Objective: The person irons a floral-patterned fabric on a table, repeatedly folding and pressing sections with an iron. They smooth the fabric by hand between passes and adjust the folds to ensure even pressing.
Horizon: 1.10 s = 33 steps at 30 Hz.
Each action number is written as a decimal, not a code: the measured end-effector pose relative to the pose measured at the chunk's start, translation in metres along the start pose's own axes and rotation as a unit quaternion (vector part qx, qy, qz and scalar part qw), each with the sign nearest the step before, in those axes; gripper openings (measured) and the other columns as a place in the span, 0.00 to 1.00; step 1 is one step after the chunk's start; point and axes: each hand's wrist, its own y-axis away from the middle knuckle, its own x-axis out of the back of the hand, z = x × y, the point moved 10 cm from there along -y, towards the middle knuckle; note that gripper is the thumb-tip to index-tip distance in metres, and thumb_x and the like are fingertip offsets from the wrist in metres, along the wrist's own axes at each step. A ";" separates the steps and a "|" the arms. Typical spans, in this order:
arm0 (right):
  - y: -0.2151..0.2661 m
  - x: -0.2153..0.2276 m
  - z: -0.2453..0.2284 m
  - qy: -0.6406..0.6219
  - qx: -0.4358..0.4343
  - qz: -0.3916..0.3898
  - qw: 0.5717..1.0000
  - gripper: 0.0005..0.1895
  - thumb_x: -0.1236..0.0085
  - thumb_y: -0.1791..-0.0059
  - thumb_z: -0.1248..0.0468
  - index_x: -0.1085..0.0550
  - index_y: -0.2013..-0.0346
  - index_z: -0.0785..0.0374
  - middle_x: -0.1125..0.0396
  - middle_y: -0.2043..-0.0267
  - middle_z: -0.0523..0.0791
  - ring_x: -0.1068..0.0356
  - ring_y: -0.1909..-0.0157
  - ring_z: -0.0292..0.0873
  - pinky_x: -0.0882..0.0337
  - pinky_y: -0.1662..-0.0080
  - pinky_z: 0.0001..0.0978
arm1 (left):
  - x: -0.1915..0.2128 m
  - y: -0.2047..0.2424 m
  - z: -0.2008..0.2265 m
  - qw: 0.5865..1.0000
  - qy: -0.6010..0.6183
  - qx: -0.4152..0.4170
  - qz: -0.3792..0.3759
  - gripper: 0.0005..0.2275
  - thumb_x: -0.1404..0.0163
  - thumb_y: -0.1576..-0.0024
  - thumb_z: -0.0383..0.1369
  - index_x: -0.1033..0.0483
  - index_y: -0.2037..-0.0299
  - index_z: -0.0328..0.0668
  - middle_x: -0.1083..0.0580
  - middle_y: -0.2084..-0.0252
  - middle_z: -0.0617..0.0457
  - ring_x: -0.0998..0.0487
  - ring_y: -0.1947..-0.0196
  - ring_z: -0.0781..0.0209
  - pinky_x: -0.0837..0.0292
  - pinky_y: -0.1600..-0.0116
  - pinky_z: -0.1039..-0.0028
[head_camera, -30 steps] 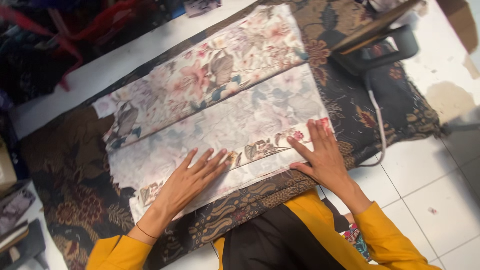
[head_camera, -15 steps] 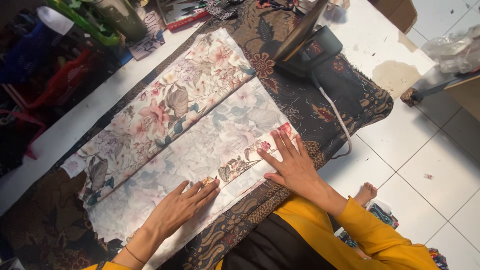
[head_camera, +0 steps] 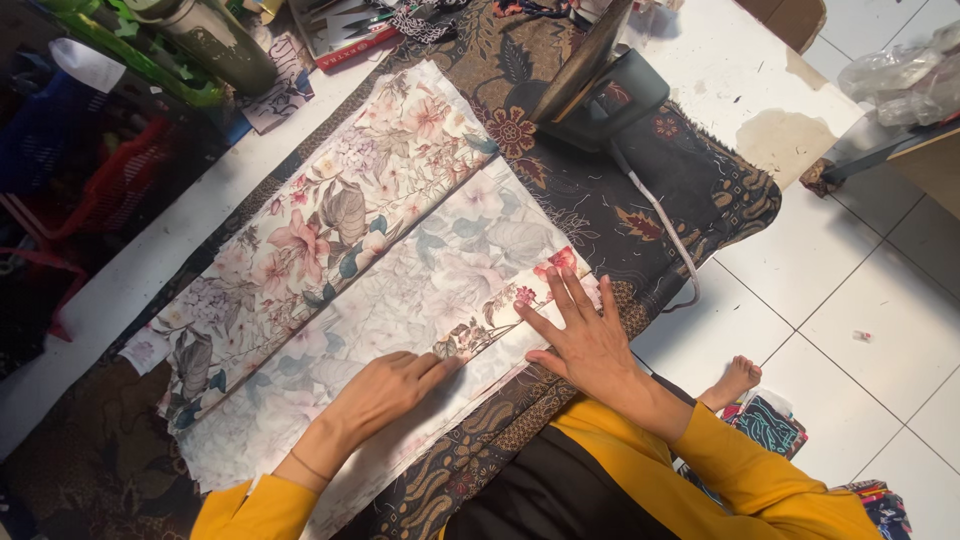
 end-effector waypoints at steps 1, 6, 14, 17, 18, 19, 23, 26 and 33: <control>0.000 0.001 0.000 -0.001 0.000 0.000 1.000 0.39 0.47 0.54 0.36 0.39 0.31 0.41 0.58 0.24 0.58 0.60 0.23 0.60 0.60 0.33 0.77 | -0.001 -0.003 -0.001 1.000 0.010 0.004 -0.002 0.24 0.54 0.46 0.27 0.32 0.37 0.36 0.25 0.55 0.49 0.20 0.63 0.57 0.24 0.57 0.71; 0.000 0.004 0.000 -0.007 -0.010 -0.014 1.000 0.38 0.46 0.54 0.37 0.37 0.32 0.42 0.57 0.25 0.58 0.60 0.22 0.60 0.59 0.34 0.78 | -0.004 -0.021 -0.004 0.999 0.041 0.012 -0.009 0.20 0.55 0.43 0.27 0.31 0.39 0.42 0.26 0.52 0.51 0.21 0.61 0.57 0.25 0.52 0.70; -0.004 0.016 -0.018 -0.061 -0.007 -0.004 0.998 0.47 0.41 0.56 0.40 0.40 0.31 0.63 0.57 0.24 0.62 0.61 0.22 0.60 0.61 0.33 0.78 | 0.034 -0.041 0.003 0.993 0.079 -0.028 0.080 0.20 0.55 0.45 0.28 0.31 0.40 0.38 0.32 0.35 0.50 0.27 0.44 0.59 0.33 0.41 0.70; -0.005 0.017 -0.025 -0.070 -0.005 0.002 0.998 0.49 0.40 0.56 0.40 0.42 0.31 0.66 0.58 0.24 0.62 0.62 0.21 0.61 0.61 0.32 0.78 | 0.038 -0.046 0.004 0.995 0.066 -0.029 0.062 0.25 0.56 0.45 0.27 0.34 0.34 0.37 0.36 0.29 0.51 0.27 0.46 0.60 0.33 0.42 0.71; -0.006 0.016 -0.027 -0.067 -0.004 0.003 0.998 0.48 0.40 0.56 0.39 0.41 0.31 0.64 0.58 0.24 0.62 0.63 0.21 0.62 0.61 0.33 0.78 | 0.037 -0.048 0.005 0.996 0.062 -0.031 0.051 0.25 0.55 0.45 0.27 0.35 0.34 0.38 0.37 0.27 0.51 0.28 0.46 0.61 0.33 0.43 0.71; -0.007 0.015 -0.029 -0.064 -0.003 0.003 0.998 0.48 0.40 0.56 0.38 0.41 0.31 0.62 0.58 0.24 0.62 0.63 0.22 0.63 0.61 0.33 0.79 | 0.036 -0.049 0.006 0.997 0.052 -0.032 0.044 0.25 0.55 0.45 0.27 0.35 0.33 0.38 0.38 0.27 0.52 0.28 0.47 0.61 0.33 0.43 0.71; -0.006 0.018 -0.036 -0.019 0.025 0.038 0.999 0.47 0.44 0.59 0.34 0.39 0.30 0.49 0.56 0.25 0.60 0.64 0.24 0.63 0.61 0.36 0.80 | 0.030 -0.057 0.008 0.999 0.027 -0.037 0.008 0.27 0.55 0.46 0.28 0.36 0.32 0.39 0.39 0.28 0.53 0.28 0.48 0.60 0.33 0.45 0.70; -0.005 0.012 -0.031 -0.008 0.005 0.017 1.000 0.48 0.45 0.59 0.32 0.41 0.30 0.49 0.56 0.26 0.59 0.63 0.23 0.59 0.61 0.37 0.81 | 0.030 -0.062 0.008 0.999 0.034 -0.038 -0.001 0.27 0.53 0.45 0.28 0.37 0.32 0.40 0.40 0.27 0.54 0.28 0.48 0.60 0.32 0.45 0.69; 0.001 0.017 -0.018 0.012 -0.026 0.016 0.999 0.54 0.46 0.60 0.30 0.43 0.29 0.56 0.52 0.26 0.56 0.59 0.23 0.52 0.59 0.36 0.80 | 0.018 -0.087 0.003 0.997 0.017 -0.004 -0.076 0.44 0.38 0.61 0.23 0.43 0.29 0.42 0.45 0.25 0.53 0.27 0.46 0.60 0.32 0.45 0.69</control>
